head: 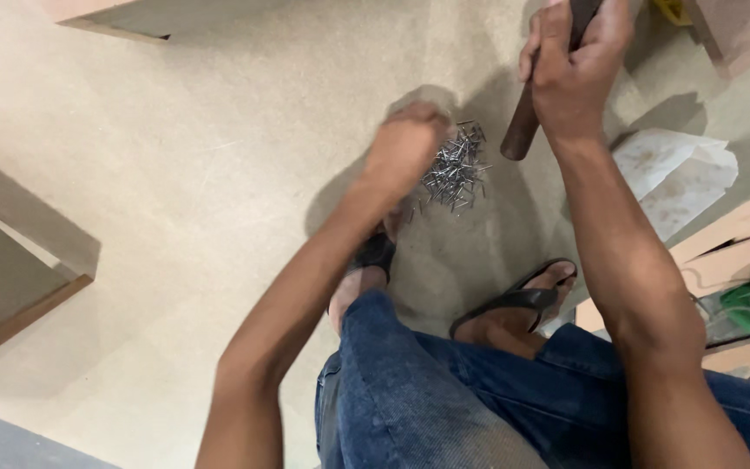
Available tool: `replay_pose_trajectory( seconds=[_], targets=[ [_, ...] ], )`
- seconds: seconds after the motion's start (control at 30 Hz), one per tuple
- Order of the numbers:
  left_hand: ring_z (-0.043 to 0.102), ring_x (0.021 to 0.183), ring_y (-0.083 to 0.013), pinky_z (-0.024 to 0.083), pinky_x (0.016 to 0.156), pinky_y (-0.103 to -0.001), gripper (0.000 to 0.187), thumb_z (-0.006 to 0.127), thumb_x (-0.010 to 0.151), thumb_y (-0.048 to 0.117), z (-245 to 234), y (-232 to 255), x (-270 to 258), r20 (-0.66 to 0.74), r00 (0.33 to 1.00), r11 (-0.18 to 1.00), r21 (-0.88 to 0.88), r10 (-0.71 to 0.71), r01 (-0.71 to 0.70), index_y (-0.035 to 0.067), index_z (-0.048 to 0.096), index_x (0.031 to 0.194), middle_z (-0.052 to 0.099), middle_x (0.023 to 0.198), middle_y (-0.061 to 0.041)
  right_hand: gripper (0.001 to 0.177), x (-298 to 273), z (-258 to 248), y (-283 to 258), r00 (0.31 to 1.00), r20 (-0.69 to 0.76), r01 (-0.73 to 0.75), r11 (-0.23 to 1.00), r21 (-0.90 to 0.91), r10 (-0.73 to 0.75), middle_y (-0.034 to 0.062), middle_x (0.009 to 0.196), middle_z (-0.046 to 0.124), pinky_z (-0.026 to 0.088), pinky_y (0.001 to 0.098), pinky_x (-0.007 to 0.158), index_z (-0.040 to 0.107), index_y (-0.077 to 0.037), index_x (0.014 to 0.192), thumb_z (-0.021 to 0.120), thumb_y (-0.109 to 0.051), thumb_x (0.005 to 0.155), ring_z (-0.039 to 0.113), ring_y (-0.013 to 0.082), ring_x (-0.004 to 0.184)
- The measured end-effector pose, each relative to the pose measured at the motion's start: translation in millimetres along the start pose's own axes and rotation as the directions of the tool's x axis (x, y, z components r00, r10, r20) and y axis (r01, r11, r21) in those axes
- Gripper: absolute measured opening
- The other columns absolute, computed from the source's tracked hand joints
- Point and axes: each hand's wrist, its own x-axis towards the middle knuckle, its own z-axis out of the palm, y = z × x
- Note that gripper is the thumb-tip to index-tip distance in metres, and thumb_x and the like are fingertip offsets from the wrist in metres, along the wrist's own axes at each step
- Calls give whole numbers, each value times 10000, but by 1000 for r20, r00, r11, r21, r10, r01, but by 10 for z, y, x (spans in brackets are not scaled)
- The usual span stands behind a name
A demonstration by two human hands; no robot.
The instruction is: The person sits on the floor and uses a hammer to drive nails into the edge of a light-colored wooden board. They repeatedly pick up nails from a pile on the floor and hammer them into the wood.
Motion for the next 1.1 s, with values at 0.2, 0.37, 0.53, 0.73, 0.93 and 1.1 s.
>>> replay_pose_trajectory(
  seconds=[0.2,0.37,0.53,0.73,0.93,1.1],
  targets=[
    [656,1020,-292,534,900,-414,230,637,802,110,456,291,312,67,996,909,409,61,-83,-4,723,982,669,1062,-142,221,-15,-16,-58,1000,-6,15,999,-36,-15,86,810,551,478,282,531,432,7,1194,546,-153,1294,548,148,607],
    [645,1036,-349,532,882,-438,214,613,857,65,193,377,272,66,997,960,274,49,-65,-28,695,1032,656,1076,-184,190,24,101,-182,999,-22,-28,1000,-14,27,71,826,562,471,275,531,443,14,1212,536,-148,1248,551,130,597],
    [661,1086,-373,543,937,-419,337,570,905,-25,-717,358,-115,-174,968,917,-386,-180,101,7,667,1226,684,1208,-177,196,48,129,-271,1000,22,-8,1000,-16,8,81,832,560,481,281,537,450,20,1208,545,-134,1282,551,136,597],
    [746,1010,-291,605,871,-359,252,687,997,-6,-1605,228,-267,-438,874,923,-383,-211,31,40,657,1244,708,1148,-149,182,81,319,-407,997,78,-2,1000,-6,2,64,848,538,493,270,538,454,16,1216,540,-137,1266,557,117,625],
    [641,962,-220,561,835,-342,144,780,932,53,-1822,-18,-177,-574,805,971,-238,-151,13,64,749,1073,640,1023,-145,185,78,444,-447,994,105,11,999,-34,-8,72,876,555,513,268,543,452,12,1200,550,-131,1266,572,116,654],
    [667,1059,-185,568,929,-347,78,742,1023,84,-1919,-407,67,-716,692,984,-173,-95,-44,100,737,1099,733,1095,-35,168,58,485,-514,991,132,1,998,-62,8,57,820,554,504,260,511,448,4,1181,539,-125,1241,553,103,610]
  ],
)
